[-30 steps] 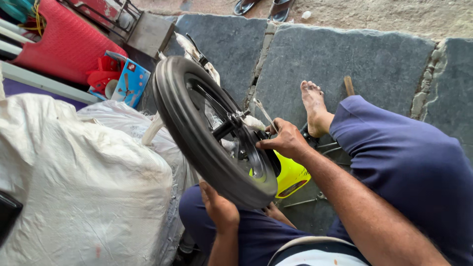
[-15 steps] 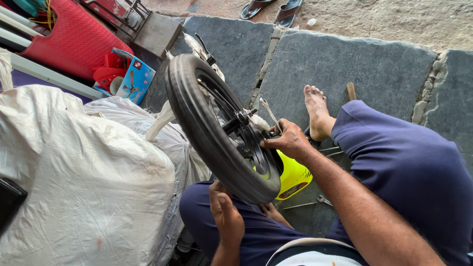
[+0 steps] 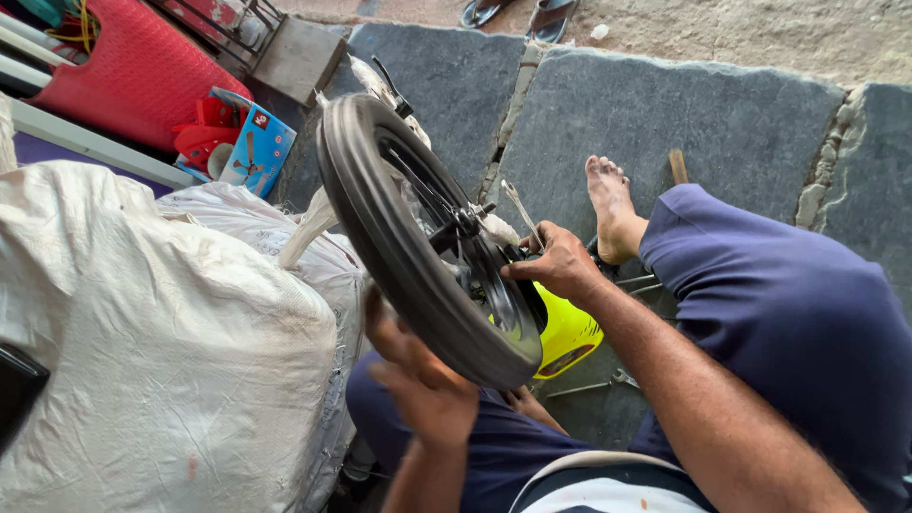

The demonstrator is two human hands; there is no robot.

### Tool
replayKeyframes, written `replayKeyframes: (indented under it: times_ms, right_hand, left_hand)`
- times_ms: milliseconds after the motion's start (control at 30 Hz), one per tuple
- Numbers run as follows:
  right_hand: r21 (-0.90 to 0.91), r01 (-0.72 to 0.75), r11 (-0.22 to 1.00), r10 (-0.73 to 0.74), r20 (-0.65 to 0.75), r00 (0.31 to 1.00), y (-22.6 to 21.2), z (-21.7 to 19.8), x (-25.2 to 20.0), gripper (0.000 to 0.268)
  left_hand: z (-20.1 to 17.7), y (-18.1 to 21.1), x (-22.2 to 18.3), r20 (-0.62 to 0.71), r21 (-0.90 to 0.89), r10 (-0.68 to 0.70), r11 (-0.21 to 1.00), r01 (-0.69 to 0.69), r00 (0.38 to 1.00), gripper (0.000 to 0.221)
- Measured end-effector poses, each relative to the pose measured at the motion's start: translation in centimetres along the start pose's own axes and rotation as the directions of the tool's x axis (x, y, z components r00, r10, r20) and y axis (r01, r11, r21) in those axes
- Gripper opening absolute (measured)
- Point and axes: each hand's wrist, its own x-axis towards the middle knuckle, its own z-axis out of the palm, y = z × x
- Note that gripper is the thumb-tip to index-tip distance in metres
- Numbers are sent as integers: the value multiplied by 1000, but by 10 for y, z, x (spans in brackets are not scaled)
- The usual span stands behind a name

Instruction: The person repairs a small bicycle by spinning the front wheel and using a wrench to tighten nuts on the axle and brake assembly.

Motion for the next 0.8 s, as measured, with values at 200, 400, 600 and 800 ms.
replayKeyframes:
  times_ms: [200,400,600,800]
  right_hand:
    - [-37,22,999,-22,6,1000,4,2,2,70]
    - [-17,87,996,-87,-9,996,16,9,6,62]
    - [276,143,950,-97,-174,980,11,18,-1,44]
    - [454,186,871,-101,-204,974,-35,16,-63,31]
  left_hand:
    - [-56,-50,-60,-5,700,-84,711,64,996,69]
    - [-41,-28,-70,220,659,-74,747,-93,973,52]
    - [-18,-8,-49,254,748,-57,644,-159,965,41]
    - [-91,11,-8,478,796,-129,482,-366,869,62]
